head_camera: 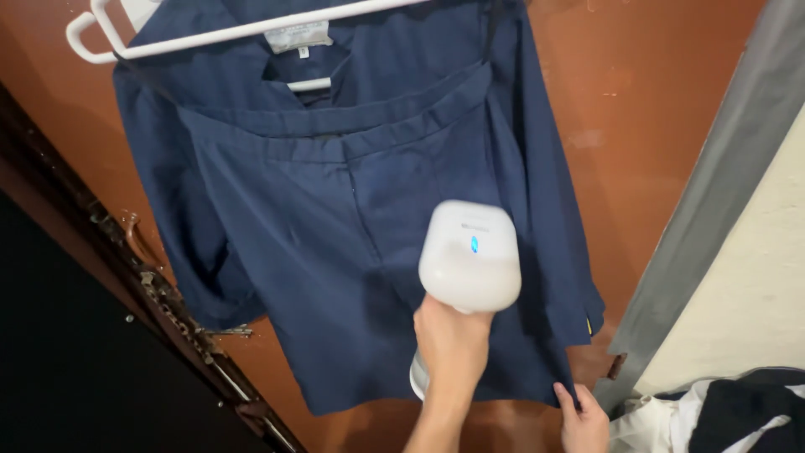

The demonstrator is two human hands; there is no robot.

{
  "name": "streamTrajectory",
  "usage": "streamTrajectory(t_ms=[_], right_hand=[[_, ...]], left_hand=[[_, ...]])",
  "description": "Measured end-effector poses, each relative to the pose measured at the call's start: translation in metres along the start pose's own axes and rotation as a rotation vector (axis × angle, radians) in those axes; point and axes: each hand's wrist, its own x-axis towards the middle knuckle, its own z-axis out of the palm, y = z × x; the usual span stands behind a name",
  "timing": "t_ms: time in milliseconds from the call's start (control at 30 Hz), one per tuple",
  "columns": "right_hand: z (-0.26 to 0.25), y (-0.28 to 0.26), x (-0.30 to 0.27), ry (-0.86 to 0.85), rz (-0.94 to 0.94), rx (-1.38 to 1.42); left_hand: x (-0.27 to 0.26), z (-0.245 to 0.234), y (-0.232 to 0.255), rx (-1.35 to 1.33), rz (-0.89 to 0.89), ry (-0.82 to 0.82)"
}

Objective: Use a handheld garment steamer to remove wrinkles from a polo shirt and a skirt hanging on a rack.

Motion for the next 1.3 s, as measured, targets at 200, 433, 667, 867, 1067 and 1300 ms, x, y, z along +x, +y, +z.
streamTrajectory(t_ms=[200,433,667,867,1067,1300], right_hand=[[-0.009,-0.003,-0.004,0.007,-0.071,-0.025],[-0.013,0.006,-0.010,-0.060,-0.026,0.133],[-0.026,-0.035,-0.010,-0.161,0.017,0.247],[-0.013,-0.050,-0.018,-0.226,-0.105,0.380],[0.001,-0.047,-0.024,-0.241,-0.021,0.344],[0.002,-0.050,-0.034,-0.284,-0.194,0.142]], left_hand=[[0.047,-0.017,0.023,-0.151,0.190,0.202],[-0.002,-0.007,-0.052,0.010,0.097,0.131],[-0.108,0.013,-0.179,0.070,-0.413,0.049],[-0.144,-0.007,-0.203,0.224,-0.662,-0.017],[-0.092,-0.030,-0.120,-0.154,-0.483,0.153],[-0.026,-0.044,-0.091,-0.053,0.019,0.179]])
